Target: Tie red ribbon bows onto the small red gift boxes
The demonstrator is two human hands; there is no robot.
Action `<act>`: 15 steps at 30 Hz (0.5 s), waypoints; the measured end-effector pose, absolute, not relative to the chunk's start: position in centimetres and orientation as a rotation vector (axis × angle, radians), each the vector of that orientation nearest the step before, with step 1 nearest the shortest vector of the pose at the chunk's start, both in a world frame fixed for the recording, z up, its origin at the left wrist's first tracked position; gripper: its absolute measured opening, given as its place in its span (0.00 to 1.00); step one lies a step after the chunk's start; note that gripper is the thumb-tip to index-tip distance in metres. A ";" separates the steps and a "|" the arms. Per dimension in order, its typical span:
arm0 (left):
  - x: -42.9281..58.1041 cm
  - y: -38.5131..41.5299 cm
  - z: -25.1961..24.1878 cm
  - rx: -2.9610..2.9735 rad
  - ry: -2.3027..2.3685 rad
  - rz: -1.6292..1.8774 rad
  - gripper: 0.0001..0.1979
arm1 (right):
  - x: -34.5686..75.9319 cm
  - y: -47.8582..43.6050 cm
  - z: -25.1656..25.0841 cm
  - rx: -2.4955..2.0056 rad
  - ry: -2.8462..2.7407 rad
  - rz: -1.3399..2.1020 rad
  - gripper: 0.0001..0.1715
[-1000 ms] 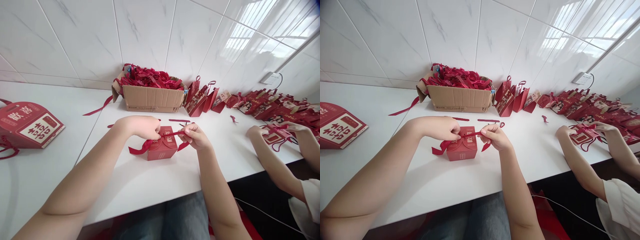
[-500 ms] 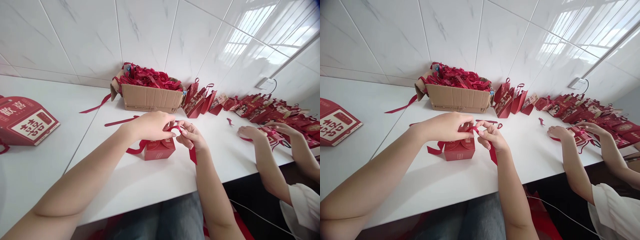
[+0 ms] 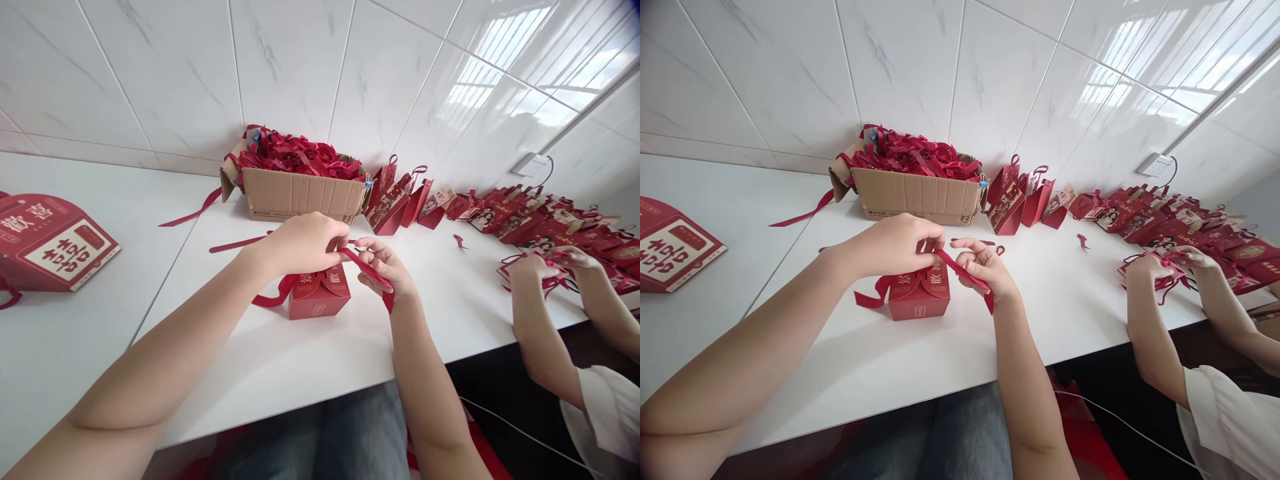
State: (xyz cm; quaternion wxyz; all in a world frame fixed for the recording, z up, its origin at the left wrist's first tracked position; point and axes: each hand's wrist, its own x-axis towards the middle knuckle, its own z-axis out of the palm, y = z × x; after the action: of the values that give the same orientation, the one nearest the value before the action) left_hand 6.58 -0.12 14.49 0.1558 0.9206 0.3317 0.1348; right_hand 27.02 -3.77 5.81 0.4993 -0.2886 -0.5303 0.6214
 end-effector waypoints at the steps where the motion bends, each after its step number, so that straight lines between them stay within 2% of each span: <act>1: 6.7 -0.1 14.3 2.635 0.943 0.367 0.06 | 27.1 -3.8 5.8 -0.697 -1.264 1.485 0.29; 9: 6.9 0.2 13.6 2.589 0.935 0.236 0.09 | 27.5 -3.6 5.8 -0.501 -1.116 1.347 0.18; 15: 6.8 0.0 14.0 2.574 0.871 0.304 0.12 | 27.7 -3.5 5.7 -0.532 -1.093 1.357 0.19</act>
State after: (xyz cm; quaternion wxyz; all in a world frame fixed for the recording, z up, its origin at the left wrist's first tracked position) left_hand 6.76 0.04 14.04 0.2022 0.9219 0.3120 0.1089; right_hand 27.74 -3.50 5.65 0.6129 -0.2308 -0.4739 0.5886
